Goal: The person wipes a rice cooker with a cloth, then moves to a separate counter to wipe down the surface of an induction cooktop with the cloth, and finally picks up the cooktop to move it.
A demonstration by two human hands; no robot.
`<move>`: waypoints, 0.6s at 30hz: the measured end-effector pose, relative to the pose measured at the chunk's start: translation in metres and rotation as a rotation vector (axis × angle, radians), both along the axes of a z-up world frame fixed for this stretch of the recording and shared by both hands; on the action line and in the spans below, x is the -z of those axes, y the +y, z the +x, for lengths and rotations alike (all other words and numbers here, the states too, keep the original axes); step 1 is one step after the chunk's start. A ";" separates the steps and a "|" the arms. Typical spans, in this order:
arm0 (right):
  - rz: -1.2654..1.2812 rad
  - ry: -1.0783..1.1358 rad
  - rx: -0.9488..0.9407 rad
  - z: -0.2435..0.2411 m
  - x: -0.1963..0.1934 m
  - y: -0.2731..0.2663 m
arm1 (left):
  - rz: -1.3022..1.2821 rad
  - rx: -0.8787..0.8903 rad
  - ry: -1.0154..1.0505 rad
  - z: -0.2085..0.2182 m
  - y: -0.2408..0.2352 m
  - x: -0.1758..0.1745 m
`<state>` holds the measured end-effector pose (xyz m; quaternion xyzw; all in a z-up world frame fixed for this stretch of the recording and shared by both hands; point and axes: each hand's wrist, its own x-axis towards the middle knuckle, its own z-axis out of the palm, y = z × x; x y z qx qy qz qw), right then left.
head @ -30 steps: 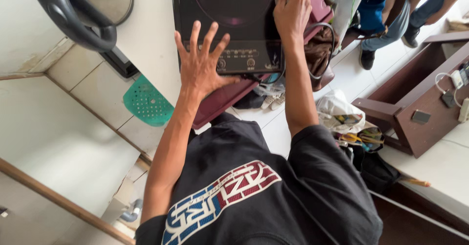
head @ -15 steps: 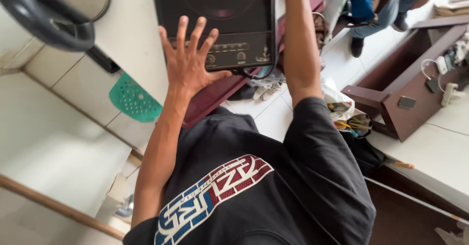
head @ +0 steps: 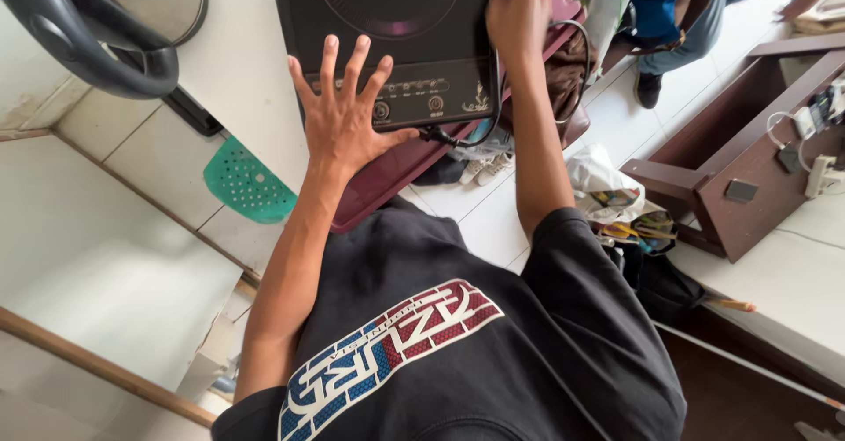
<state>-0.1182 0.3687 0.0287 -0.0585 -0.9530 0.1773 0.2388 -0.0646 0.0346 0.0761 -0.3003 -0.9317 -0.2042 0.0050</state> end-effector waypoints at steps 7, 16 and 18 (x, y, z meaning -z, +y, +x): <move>-0.071 -0.106 0.018 0.091 -0.034 -0.025 | -0.001 0.029 0.044 -0.001 -0.002 0.002; -0.029 -0.018 -0.011 0.121 -0.048 -0.046 | -0.027 -0.018 0.015 0.002 0.003 -0.002; -0.213 -0.175 0.069 0.162 -0.073 -0.069 | -0.024 -0.017 0.024 0.000 0.002 -0.002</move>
